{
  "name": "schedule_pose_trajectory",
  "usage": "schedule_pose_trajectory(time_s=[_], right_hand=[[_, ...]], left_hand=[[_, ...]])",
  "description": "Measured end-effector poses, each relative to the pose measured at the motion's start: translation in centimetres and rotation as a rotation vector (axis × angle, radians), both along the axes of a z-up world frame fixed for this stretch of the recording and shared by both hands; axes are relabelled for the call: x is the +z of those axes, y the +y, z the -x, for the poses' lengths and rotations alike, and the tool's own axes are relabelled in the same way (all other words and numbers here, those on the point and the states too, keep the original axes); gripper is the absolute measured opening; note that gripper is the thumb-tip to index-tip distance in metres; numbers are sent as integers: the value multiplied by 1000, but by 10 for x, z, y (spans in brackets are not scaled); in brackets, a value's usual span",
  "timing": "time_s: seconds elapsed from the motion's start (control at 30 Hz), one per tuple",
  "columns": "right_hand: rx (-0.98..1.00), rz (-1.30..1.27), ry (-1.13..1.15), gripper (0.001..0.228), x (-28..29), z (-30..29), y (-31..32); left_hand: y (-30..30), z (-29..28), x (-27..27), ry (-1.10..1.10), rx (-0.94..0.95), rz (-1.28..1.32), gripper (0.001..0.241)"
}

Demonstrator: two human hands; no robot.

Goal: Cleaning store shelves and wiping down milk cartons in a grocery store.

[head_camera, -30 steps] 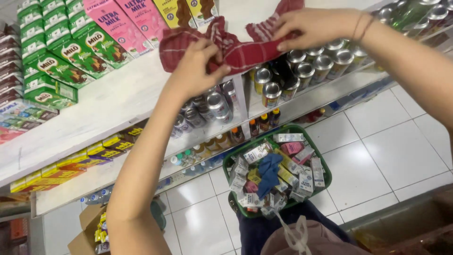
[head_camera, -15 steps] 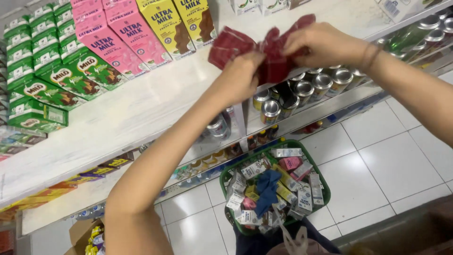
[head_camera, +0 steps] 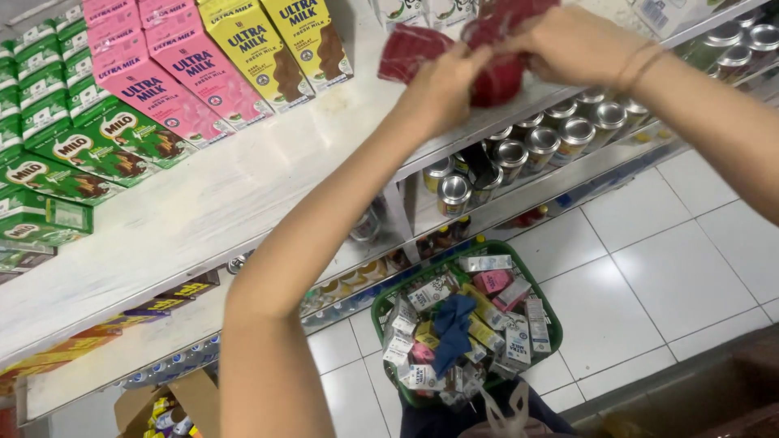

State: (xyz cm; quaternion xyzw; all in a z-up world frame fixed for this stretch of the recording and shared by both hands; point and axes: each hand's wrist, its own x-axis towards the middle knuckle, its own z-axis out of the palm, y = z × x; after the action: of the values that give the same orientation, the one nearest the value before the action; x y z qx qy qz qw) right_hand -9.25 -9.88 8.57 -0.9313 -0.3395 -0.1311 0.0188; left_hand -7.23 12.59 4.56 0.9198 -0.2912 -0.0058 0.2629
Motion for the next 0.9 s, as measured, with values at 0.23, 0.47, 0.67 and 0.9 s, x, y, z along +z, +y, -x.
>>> schedule_pose_trajectory(time_s=[0.23,0.47,0.67,0.9], right_hand=[[-223,237,140,46,-28,-23,-48],[-181,273,126,52,-38,-46,-45],[-156,484,456,39,102,74,103],[47,243,388,36,-12,-17,147]], left_hand=[[-35,-17,-11,-86,-270,-39,38],[-57,-19,-22,-382,-58,136,22],[47,47,24,-83,-141,-97,24],[149,34,-3,-259,13,-89,17]])
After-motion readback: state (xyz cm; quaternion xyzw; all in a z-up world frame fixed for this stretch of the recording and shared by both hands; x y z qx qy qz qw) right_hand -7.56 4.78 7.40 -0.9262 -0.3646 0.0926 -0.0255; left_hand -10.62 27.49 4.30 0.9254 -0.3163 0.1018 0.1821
